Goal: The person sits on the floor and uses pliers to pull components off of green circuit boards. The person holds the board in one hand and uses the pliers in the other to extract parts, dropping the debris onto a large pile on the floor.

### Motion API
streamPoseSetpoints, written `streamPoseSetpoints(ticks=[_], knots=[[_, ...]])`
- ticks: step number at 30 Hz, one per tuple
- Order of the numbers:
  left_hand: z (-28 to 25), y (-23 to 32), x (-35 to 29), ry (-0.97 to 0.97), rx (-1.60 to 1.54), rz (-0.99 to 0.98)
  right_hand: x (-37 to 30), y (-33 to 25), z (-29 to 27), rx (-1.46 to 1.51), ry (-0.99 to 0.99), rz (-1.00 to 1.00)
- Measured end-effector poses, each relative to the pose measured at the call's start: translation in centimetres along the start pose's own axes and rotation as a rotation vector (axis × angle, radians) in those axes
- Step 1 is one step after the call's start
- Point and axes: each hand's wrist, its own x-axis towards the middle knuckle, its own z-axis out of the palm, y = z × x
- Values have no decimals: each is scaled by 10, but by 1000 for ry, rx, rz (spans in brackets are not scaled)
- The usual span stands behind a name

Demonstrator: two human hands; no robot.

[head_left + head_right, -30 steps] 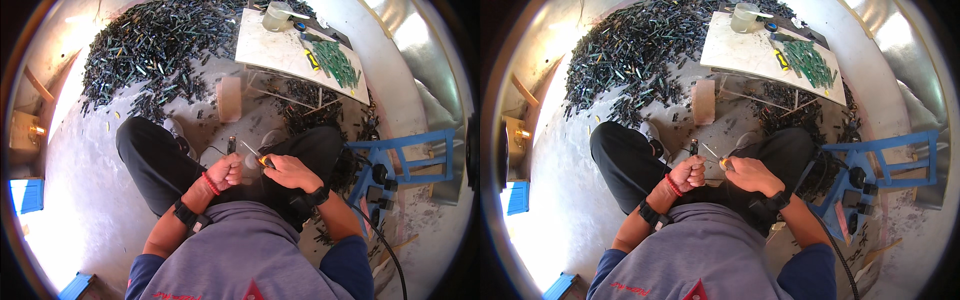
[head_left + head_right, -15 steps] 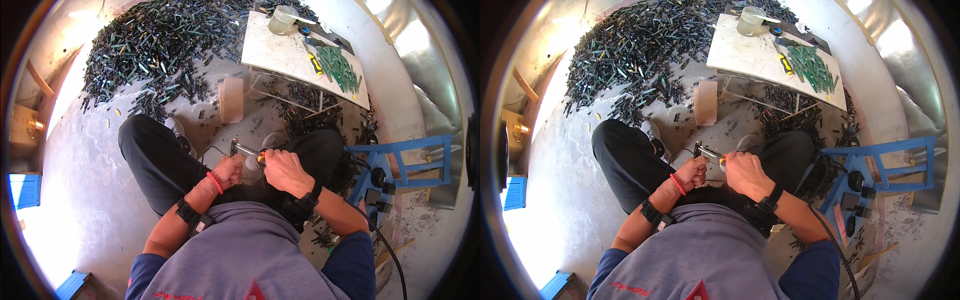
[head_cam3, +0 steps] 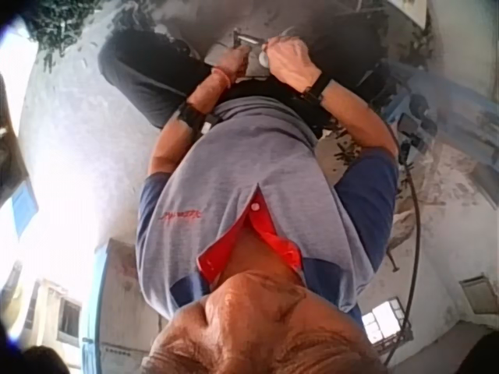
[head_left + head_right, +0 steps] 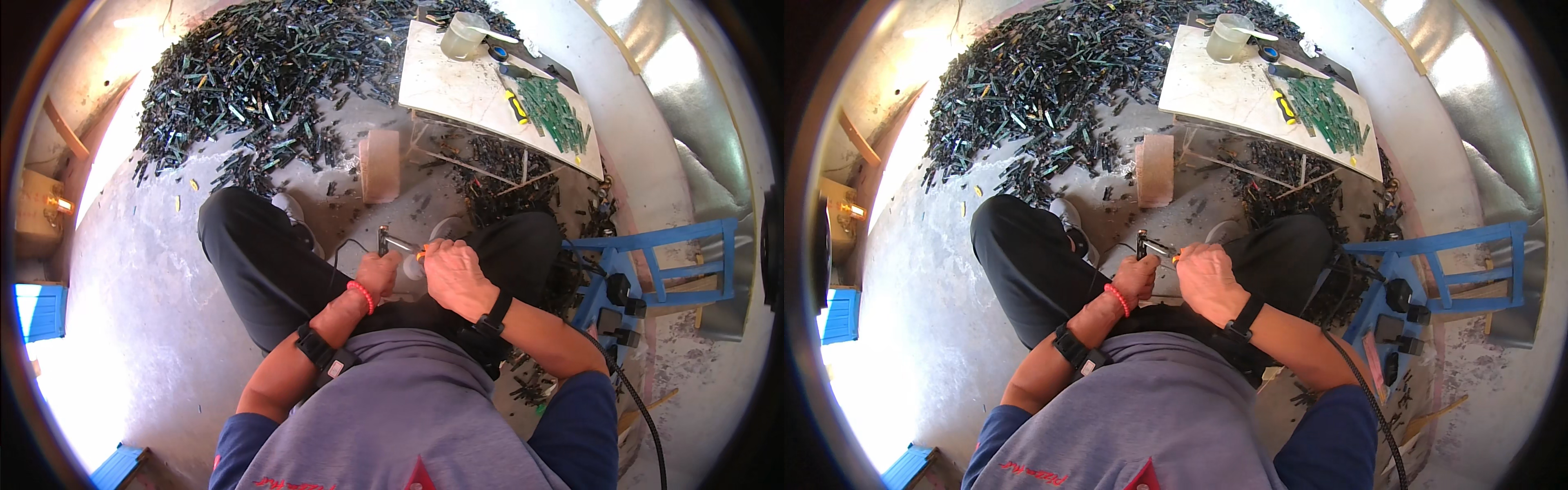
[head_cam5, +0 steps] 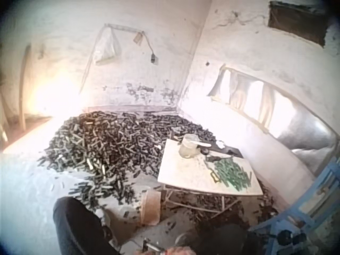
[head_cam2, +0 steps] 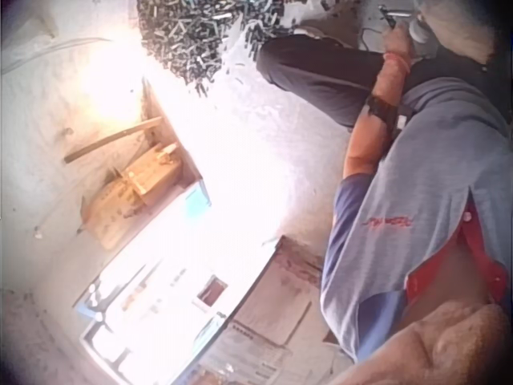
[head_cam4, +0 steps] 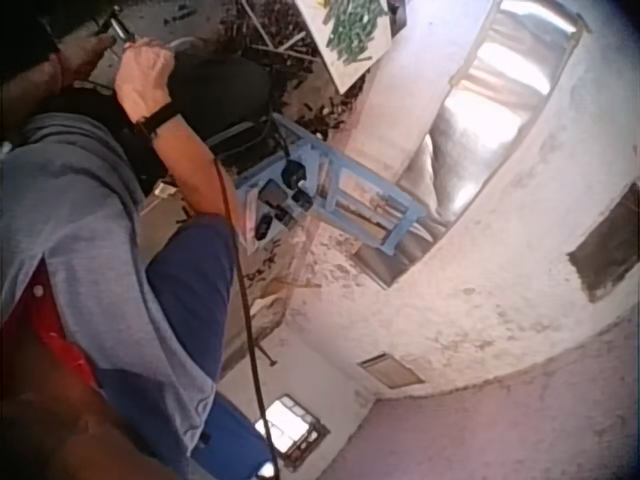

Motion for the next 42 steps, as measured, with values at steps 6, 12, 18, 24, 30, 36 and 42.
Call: streamPoseSetpoints(ticks=[6,12,18,24,30,36,42], knots=[[-3,-15,16,144,150,160,5,-9,17,45,24,-20],[-4,-12,16,138,140,139,5,-9,12,46,-21,9],[-7,-13,19,166,163,166,5,-6,14,163,-52,77],[-9,-15,21,143,135,154,5,-5,21,208,-16,42],[-4,-16,17,182,133,204,5,-1,4,363,-108,43],[-3,-10,7,66,9,-5,7,8,0,611,-352,96],[-6,3,-3,-177,-188,-84,12,28,9,1358,-690,201]])
